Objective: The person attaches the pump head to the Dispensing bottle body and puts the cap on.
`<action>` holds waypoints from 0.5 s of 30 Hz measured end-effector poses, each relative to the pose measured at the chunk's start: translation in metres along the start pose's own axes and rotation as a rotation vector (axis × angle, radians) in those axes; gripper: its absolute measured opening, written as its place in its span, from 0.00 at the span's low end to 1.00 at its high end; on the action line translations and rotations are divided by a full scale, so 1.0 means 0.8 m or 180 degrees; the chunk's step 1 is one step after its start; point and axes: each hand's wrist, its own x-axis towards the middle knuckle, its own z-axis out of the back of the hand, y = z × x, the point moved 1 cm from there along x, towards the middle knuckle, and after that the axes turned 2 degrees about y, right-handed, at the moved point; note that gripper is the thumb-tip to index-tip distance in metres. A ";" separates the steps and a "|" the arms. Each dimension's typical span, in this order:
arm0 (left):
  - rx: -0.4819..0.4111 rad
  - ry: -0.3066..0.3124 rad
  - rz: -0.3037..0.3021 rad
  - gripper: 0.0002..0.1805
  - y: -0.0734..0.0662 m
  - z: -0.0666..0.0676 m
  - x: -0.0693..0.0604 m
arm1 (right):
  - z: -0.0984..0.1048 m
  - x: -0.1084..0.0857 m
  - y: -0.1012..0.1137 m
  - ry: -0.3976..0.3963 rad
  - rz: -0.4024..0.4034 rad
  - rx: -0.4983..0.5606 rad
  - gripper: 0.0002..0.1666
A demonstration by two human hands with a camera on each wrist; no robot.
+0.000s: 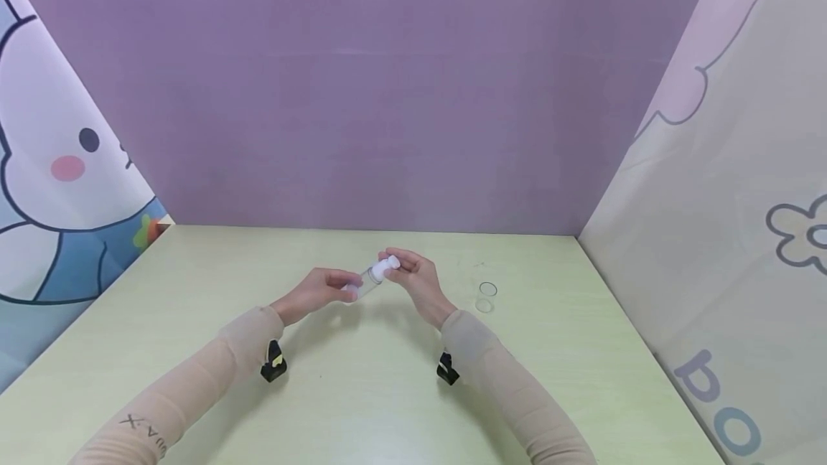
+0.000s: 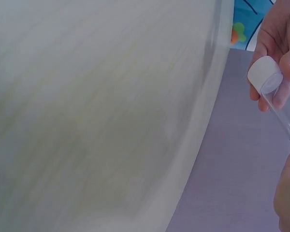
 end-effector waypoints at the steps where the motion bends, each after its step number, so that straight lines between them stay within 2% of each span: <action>1: 0.0001 -0.0001 -0.0002 0.19 0.000 0.000 0.000 | 0.000 0.000 0.000 -0.0010 -0.0001 -0.0011 0.24; 15: 0.0039 -0.0004 -0.0007 0.19 -0.001 0.002 0.000 | -0.001 0.002 0.000 -0.0130 -0.0045 -0.0150 0.24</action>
